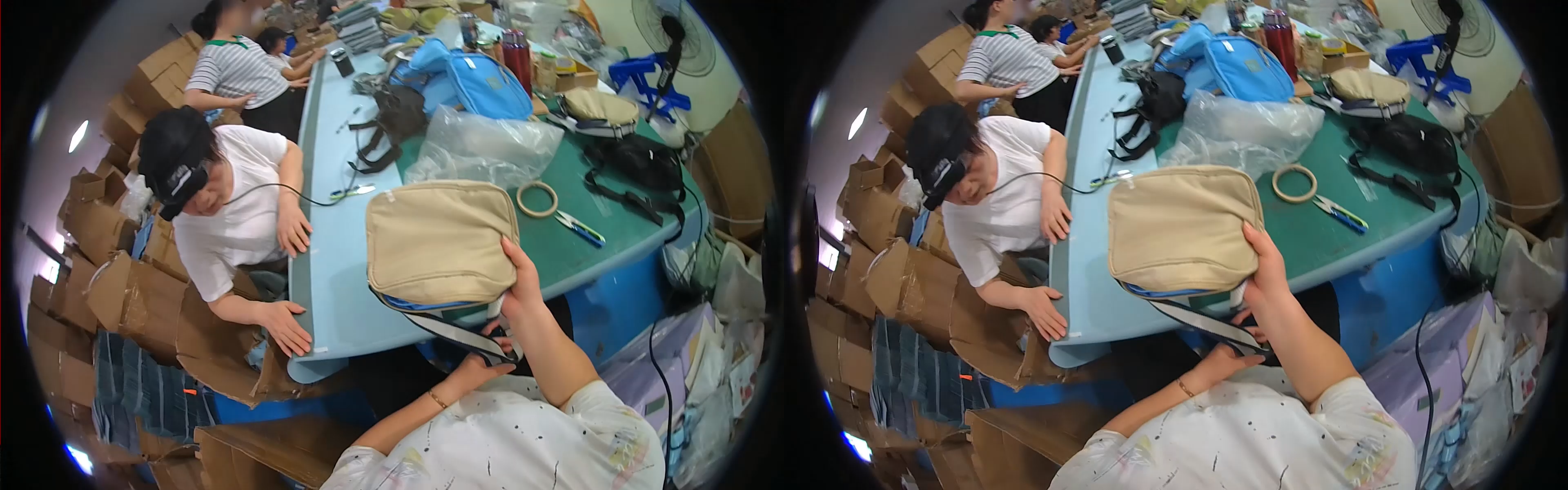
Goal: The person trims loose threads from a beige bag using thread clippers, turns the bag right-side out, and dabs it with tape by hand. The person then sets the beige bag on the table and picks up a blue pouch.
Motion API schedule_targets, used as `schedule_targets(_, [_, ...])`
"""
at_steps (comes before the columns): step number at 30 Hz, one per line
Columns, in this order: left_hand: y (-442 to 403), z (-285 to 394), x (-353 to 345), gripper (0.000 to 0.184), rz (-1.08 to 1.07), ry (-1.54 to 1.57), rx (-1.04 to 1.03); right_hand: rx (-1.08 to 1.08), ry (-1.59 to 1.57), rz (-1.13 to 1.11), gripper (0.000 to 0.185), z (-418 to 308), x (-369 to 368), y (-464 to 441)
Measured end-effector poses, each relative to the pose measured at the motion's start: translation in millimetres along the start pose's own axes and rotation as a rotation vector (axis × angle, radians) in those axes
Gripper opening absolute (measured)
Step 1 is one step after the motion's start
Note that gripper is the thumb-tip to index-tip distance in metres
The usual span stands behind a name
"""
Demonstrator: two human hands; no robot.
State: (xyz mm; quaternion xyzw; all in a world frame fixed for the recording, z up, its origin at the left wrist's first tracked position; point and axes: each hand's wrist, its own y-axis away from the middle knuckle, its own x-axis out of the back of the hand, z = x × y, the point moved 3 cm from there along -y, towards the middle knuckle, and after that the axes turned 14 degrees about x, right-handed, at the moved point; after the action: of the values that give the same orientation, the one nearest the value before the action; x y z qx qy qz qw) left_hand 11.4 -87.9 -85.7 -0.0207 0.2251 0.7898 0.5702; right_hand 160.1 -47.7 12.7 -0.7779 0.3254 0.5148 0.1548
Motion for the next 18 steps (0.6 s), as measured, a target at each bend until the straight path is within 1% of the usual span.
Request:
schedule_targets(1, [-0.4, -4.7, 5.2, 0.082, 0.015, 0.045, 0.019, 0.018, 0.024, -0.007, 0.042, -2.3, -2.3, 1.7])
schedule_targets(2, [0.7, -6.5, 11.6, 0.068, 0.076, -0.033, -0.036, 0.035, 0.051, -0.009, 0.042, -4.1, -3.0, 2.9])
schedule_targets(3, [2.4, -5.0, 14.8, 0.068, 0.089, -0.037, -0.049, 0.027, 0.048, -0.027, 0.042, -4.7, -2.5, 3.1])
schedule_targets(5, [4.4, -8.5, 21.1, 0.063, 0.180, 0.055, 0.162, 0.062, 0.072, -0.045, 0.042, -8.6, 0.6, 2.3])
schedule_targets(6, [6.6, -5.8, 19.2, 0.057, 0.177, 0.127, 0.162, 0.028, 0.026, -0.053, 0.041, -9.4, 1.0, 2.7])
schedule_targets(7, [7.6, -4.1, 16.9, 0.057, 0.182, 0.130, 0.160, 0.022, 0.027, -0.055, 0.041, -7.8, 4.1, 1.9])
schedule_targets(9, [8.9, -2.4, 8.5, 0.053, 0.149, 0.173, 0.241, -0.053, -0.043, -0.090, 0.040, -1.3, 10.5, 1.0])
schedule_targets(10, [9.8, 1.3, 5.6, 0.053, 0.150, 0.185, 0.242, -0.061, -0.035, -0.085, 0.040, -0.3, 11.9, 3.1])
schedule_targets(12, [8.7, 12.3, -5.1, 0.041, -0.172, 0.085, 0.250, -0.106, -0.043, -0.058, 0.041, 2.5, 12.4, 5.7])
schedule_targets(13, [6.1, 8.0, -3.3, 0.041, -0.173, 0.091, 0.247, -0.108, -0.037, -0.057, 0.041, 1.5, 13.3, 5.9])
schedule_targets(15, [3.1, 0.1, -4.5, 0.028, -0.352, -0.503, 0.023, -0.068, 0.015, -0.078, 0.043, -3.1, 14.5, 5.1])
schedule_targets(16, [3.0, -3.0, -6.4, 0.020, -0.347, -0.511, -0.008, -0.067, 0.019, -0.078, 0.043, -7.6, 15.4, 4.4])
schedule_targets(17, [3.5, -6.2, -5.5, 0.020, -0.350, -0.508, -0.011, -0.051, 0.011, -0.075, 0.043, -13.7, 16.0, 3.9])
schedule_targets(18, [6.5, -5.8, -1.7, 0.019, -0.264, -0.513, 0.106, -0.034, 0.006, -0.071, 0.044, -19.5, 16.0, 3.1])
